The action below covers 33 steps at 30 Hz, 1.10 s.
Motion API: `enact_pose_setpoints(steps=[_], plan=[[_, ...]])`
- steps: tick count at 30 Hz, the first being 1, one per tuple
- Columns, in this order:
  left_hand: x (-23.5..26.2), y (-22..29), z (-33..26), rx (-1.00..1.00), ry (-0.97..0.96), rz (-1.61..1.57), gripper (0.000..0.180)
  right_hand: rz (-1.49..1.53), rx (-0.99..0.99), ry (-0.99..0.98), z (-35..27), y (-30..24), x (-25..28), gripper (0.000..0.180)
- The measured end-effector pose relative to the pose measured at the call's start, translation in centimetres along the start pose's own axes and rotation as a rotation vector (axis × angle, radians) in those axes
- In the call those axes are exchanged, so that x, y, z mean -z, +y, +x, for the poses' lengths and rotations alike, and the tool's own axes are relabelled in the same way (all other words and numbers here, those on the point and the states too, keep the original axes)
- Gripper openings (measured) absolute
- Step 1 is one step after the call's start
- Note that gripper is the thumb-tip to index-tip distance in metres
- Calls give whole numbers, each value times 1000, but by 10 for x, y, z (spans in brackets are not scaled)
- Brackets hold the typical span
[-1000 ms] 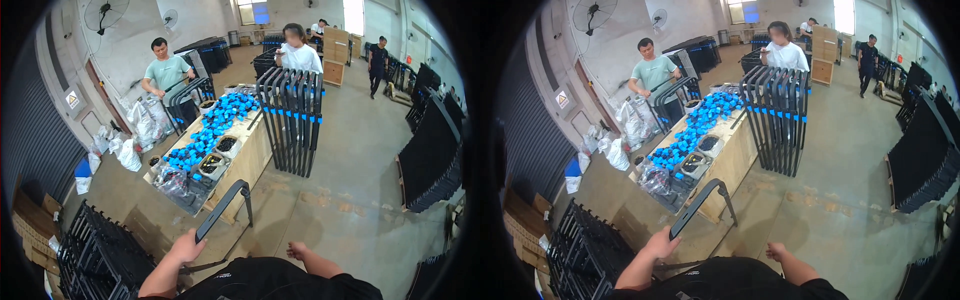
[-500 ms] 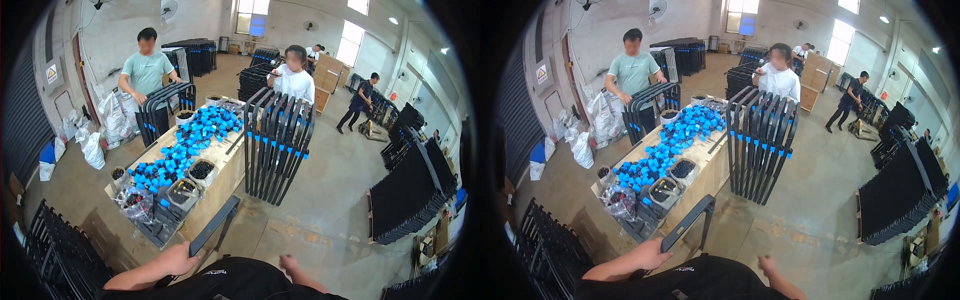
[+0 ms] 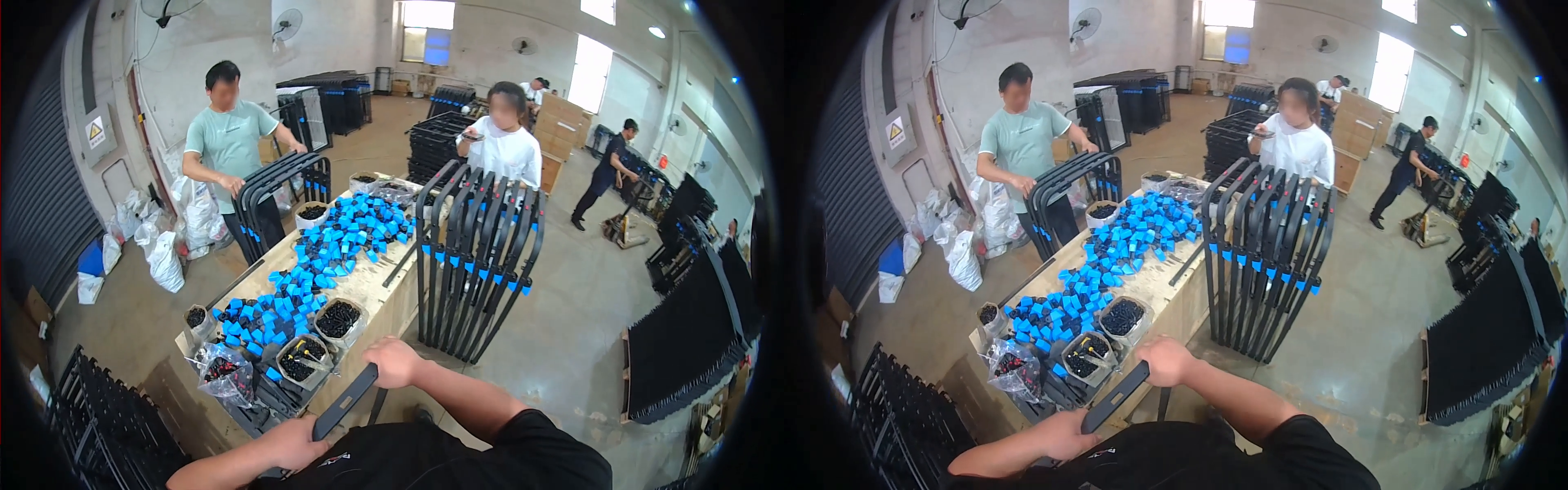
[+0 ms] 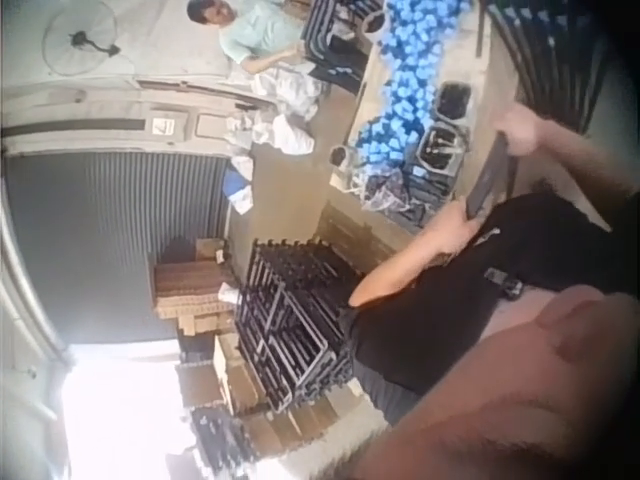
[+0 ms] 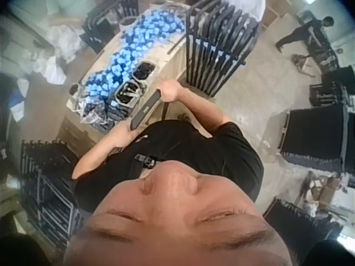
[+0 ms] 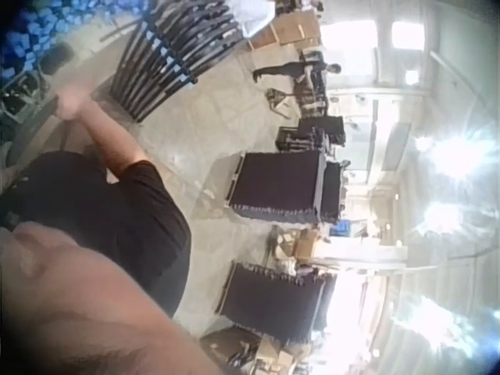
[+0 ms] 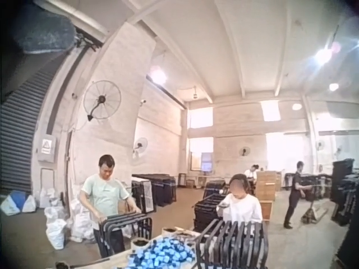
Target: Assembling, organizing, and moving metal frame components in a manufacturing facility.
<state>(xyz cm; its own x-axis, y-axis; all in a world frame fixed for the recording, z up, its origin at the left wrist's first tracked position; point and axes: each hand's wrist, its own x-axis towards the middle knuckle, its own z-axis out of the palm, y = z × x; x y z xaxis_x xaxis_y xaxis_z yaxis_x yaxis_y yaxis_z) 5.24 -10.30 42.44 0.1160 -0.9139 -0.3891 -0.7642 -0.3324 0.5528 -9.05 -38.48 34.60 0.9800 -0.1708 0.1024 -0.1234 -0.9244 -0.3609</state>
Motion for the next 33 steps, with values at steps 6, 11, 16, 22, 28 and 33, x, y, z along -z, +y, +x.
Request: enact_pose_setpoints(steps=[6, 11, 16, 22, 28, 33], plan=[[39, 27, 32, 227, -6, 257, 69, 140, 162, 101, 23, 58, 13, 20], [53, 38, 20, 394, 330, 76, 59, 269, 145, 30, 33, 146, 35, 25], [-15, -5, 57, 272, 1122, -396, 23, 811, -109, -2, 39, 249, 4, 29], [-42, 7, 74, 357, 1504, -354, 27, 755, -26, -1, 59, 249, 14, 28], [-104, -11, 33, 472, 1735, -566, 31, 734, 186, -7, 84, 203, 71, 23], [-143, -45, 58, 536, 1851, -746, 28, 721, 263, -95, 97, 200, 69, 27]])
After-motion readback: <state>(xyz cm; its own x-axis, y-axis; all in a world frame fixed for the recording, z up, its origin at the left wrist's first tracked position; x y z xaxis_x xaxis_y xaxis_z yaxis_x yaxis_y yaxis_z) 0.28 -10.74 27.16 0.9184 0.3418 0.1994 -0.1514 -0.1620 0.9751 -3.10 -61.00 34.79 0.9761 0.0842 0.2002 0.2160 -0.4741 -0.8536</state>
